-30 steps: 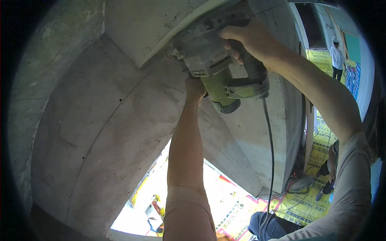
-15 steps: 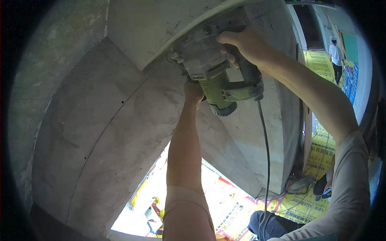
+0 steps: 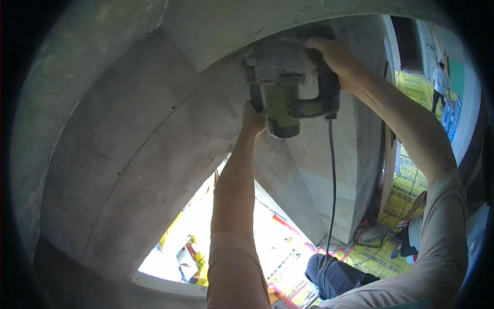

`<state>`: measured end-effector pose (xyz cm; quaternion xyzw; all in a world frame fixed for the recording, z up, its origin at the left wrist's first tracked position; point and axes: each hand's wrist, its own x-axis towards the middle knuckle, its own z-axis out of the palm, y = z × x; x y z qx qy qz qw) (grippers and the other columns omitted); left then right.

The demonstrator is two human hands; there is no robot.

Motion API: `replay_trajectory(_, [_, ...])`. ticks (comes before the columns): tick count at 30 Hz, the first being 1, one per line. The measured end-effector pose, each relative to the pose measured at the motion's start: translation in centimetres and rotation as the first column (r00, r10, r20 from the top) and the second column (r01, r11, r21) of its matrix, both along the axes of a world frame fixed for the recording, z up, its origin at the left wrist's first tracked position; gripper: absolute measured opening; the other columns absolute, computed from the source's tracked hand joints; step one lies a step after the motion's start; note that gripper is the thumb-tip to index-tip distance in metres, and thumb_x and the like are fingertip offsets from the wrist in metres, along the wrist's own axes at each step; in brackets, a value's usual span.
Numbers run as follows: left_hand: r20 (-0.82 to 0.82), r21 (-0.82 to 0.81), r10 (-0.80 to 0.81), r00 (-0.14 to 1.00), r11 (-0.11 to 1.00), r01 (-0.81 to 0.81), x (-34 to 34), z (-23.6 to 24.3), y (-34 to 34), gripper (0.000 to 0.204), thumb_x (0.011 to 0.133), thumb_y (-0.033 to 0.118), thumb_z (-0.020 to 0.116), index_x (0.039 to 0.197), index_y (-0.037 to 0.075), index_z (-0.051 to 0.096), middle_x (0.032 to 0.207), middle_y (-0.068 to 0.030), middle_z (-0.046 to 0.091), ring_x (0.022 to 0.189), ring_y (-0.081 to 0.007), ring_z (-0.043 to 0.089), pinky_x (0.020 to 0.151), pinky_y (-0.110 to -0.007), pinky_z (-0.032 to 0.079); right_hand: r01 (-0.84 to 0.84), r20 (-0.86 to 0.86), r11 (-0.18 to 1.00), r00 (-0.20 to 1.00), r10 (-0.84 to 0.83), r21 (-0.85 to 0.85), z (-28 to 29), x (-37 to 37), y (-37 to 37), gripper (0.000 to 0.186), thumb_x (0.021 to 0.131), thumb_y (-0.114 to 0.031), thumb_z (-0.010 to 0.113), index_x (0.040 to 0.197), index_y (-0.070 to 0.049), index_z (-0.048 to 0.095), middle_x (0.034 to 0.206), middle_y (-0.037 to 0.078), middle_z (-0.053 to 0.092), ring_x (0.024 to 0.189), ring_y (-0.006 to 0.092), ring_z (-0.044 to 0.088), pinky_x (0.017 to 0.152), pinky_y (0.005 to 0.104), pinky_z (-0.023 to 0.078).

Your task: Using a rotary hammer to drill or chip away at a concrete structural beam.

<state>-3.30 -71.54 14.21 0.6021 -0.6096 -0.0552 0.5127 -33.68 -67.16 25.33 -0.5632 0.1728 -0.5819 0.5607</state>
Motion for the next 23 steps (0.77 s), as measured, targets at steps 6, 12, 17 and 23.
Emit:
replay_trajectory(6, [0.021, 0.015, -0.053, 0.998, 0.999, 0.052, -2.6, -0.5, 2.5, 0.04, 0.082, 0.013, 0.065, 0.113, -0.003, 0.047, 0.102, -0.0238, 0.06, 0.096, -0.0379, 0.061, 0.082, -0.045, 0.047, -0.045, 0.098, 0.994, 0.995, 0.035, 0.098, -1.3, -2.7, 0.3, 0.014, 0.09, -0.019, 0.061, 0.091, -0.006, 0.059, 0.075, 0.004, 0.061, 0.056, 0.0112, 0.053, 0.051, 0.0261, 0.046])
replay_trajectory(12, [0.113, -0.118, 0.02, 0.993, 0.993, -0.006, -5.7, -1.0, 6.5, 0.039, 0.082, 0.014, 0.066, 0.113, -0.001, 0.047, 0.101, -0.0231, 0.06, 0.094, -0.0409, 0.06, 0.081, -0.048, 0.046, 0.057, 0.055, 0.996, 0.997, -0.061, 0.064, -1.4, -4.9, 6.0, 0.02, 0.09, -0.021, 0.061, 0.101, -0.004, 0.062, 0.077, 0.004, 0.062, 0.057, 0.0096, 0.053, 0.051, 0.0255, 0.047])
replay_trajectory(17, [0.012, -0.013, -0.054, 0.998, 0.998, 0.054, -10.3, -5.5, 9.0, 0.034, 0.081, 0.015, 0.069, 0.109, -0.001, 0.056, 0.096, -0.0179, 0.064, 0.091, -0.0335, 0.064, 0.078, -0.042, 0.048, -0.009, -0.018, 0.994, 1.0, 0.011, 0.112, -7.2, -8.2, 9.4, 0.02, 0.087, -0.018, 0.065, 0.1, -0.002, 0.065, 0.077, 0.006, 0.067, 0.055, 0.0112, 0.057, 0.053, 0.0256, 0.047])
replay_trajectory(23, [-0.759, -0.094, -0.215, 0.614, 0.97, 0.224, -0.4, -32.1, 12.9, 0.065, 0.098, 0.042, 0.05, 0.152, 0.023, 0.02, 0.153, -0.0058, 0.029, 0.14, -0.0223, 0.03, 0.115, -0.042, 0.03, -0.664, -0.11, 0.645, 0.66, 0.744, 0.38, -15.5, -1.3, 16.9, 0.03, 0.084, -0.011, 0.07, 0.109, -0.001, 0.058, 0.069, 0.007, 0.065, 0.055, 0.0122, 0.061, 0.049, 0.0274, 0.047])
